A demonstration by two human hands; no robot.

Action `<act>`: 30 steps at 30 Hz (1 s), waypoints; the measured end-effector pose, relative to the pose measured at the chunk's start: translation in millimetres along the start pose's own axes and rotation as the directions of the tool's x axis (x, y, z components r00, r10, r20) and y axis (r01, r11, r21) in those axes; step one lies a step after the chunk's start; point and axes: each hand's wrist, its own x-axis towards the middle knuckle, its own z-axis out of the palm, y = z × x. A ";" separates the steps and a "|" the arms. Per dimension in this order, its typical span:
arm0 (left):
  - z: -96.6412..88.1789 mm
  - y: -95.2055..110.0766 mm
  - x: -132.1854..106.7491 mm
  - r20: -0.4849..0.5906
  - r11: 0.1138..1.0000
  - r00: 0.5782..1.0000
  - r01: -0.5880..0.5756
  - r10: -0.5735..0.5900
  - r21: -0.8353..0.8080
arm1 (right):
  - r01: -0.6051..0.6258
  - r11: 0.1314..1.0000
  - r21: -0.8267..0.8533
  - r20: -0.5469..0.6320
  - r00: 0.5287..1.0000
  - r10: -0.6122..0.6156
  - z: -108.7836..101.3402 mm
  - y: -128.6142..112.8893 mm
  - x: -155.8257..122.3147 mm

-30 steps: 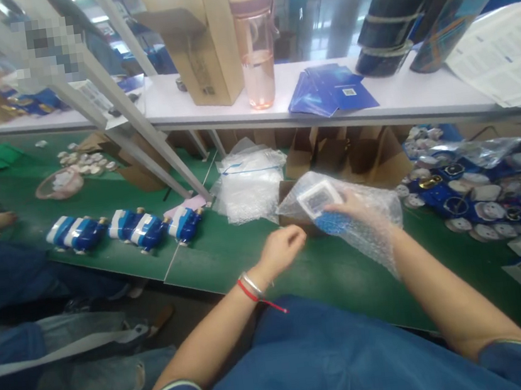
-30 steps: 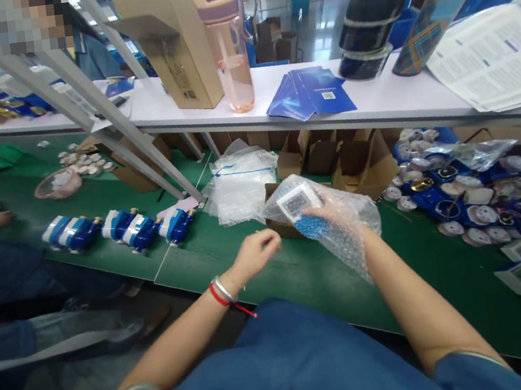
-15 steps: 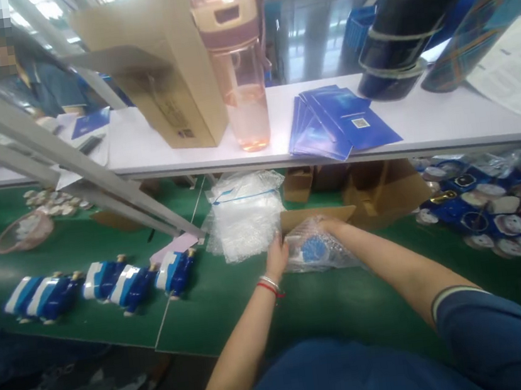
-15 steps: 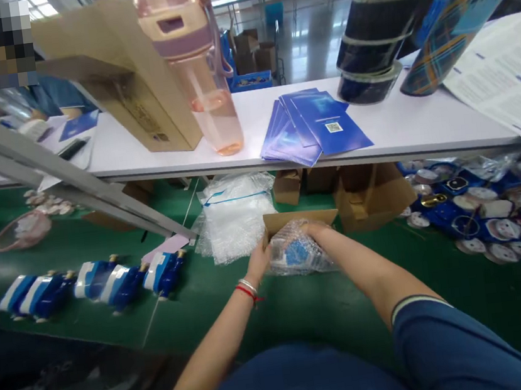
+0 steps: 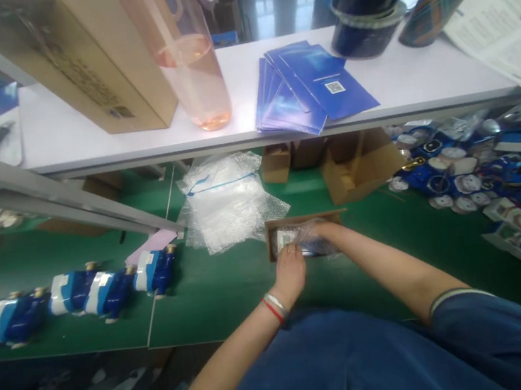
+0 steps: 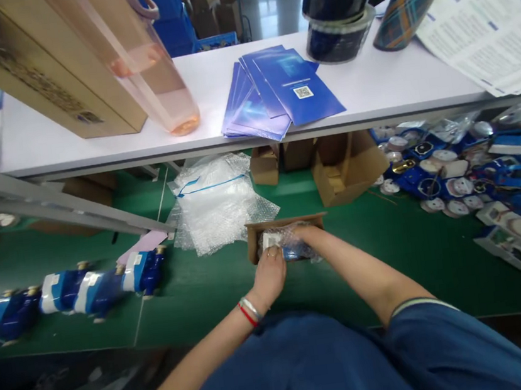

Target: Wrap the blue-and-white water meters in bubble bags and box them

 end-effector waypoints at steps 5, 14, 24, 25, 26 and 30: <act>37.6 0.1 69.6 0.250 1.000 0.968 0.000 -0.006 0.024 | 0.123 0.983 -0.137 -0.148 0.979 -0.143 -73.0 26.8 -63.5; 28.3 17.1 96.5 0.393 0.998 0.917 0.058 -0.066 0.031 | -0.038 0.999 0.015 -0.219 0.975 0.040 -35.5 87.0 -47.1; 12.6 -5.1 3.0 -0.124 0.965 0.959 0.243 -0.254 -0.095 | -0.093 0.945 -0.313 -0.370 0.929 -0.031 -25.6 116.6 -30.6; 20.5 3.1 7.8 -0.044 0.982 0.983 0.174 -0.177 -0.070 | -0.089 0.941 -0.326 -0.367 0.929 -0.039 -23.4 117.9 -30.0; 28.0 11.0 12.8 0.025 0.992 0.993 0.116 -0.115 -0.043 | -0.084 0.939 -0.333 -0.367 0.929 -0.047 -21.9 118.8 -30.2; 48.5 26.2 25.4 0.136 0.998 0.989 0.050 -0.054 0.037 | -0.025 0.945 -0.325 -0.280 0.957 -0.071 -36.9 108.7 -39.8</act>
